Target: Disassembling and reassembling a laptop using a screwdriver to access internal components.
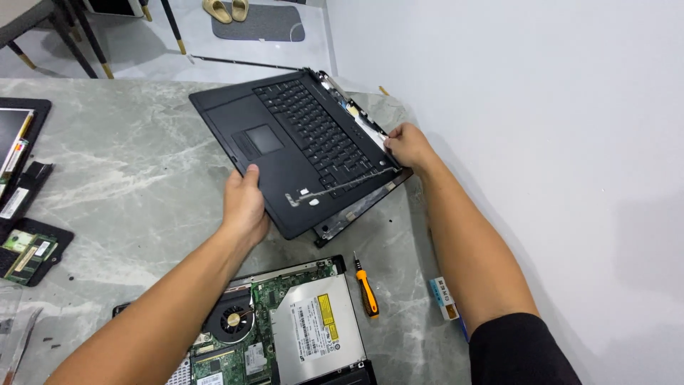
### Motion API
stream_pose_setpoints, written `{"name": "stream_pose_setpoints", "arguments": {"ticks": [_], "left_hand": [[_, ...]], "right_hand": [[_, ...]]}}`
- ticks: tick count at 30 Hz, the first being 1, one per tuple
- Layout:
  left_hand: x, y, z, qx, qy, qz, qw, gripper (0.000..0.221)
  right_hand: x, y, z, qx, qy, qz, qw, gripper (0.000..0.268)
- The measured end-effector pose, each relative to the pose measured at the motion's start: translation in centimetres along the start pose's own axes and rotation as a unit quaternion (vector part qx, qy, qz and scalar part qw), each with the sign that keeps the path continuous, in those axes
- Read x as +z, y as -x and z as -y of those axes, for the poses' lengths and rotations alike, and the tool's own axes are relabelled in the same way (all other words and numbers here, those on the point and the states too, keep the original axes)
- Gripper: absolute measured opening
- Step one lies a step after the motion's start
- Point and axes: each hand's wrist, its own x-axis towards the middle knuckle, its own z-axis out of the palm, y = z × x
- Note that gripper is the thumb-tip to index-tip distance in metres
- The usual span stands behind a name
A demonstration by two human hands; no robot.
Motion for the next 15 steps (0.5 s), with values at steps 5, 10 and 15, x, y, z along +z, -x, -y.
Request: {"name": "stream_pose_setpoints", "arguments": {"ticks": [5,10,15], "left_hand": [[-0.9,0.8,-2.8,0.014,0.04,-0.002,0.999,0.03],[-1.5,3.6,-7.3,0.038,0.061,-0.011,0.997,0.024],[-3.7,7.0,-10.7,0.056,0.087,-0.042,0.994,0.014]], "right_hand": [[-2.7,2.5,3.4,-0.019,-0.008,-0.044,0.999,0.031],[-4.8,3.1,6.1,-0.056,0.049,-0.085,0.994,0.027],[-6.8,6.2,11.0,-0.147,0.088,-0.111,0.979,0.024]]}}
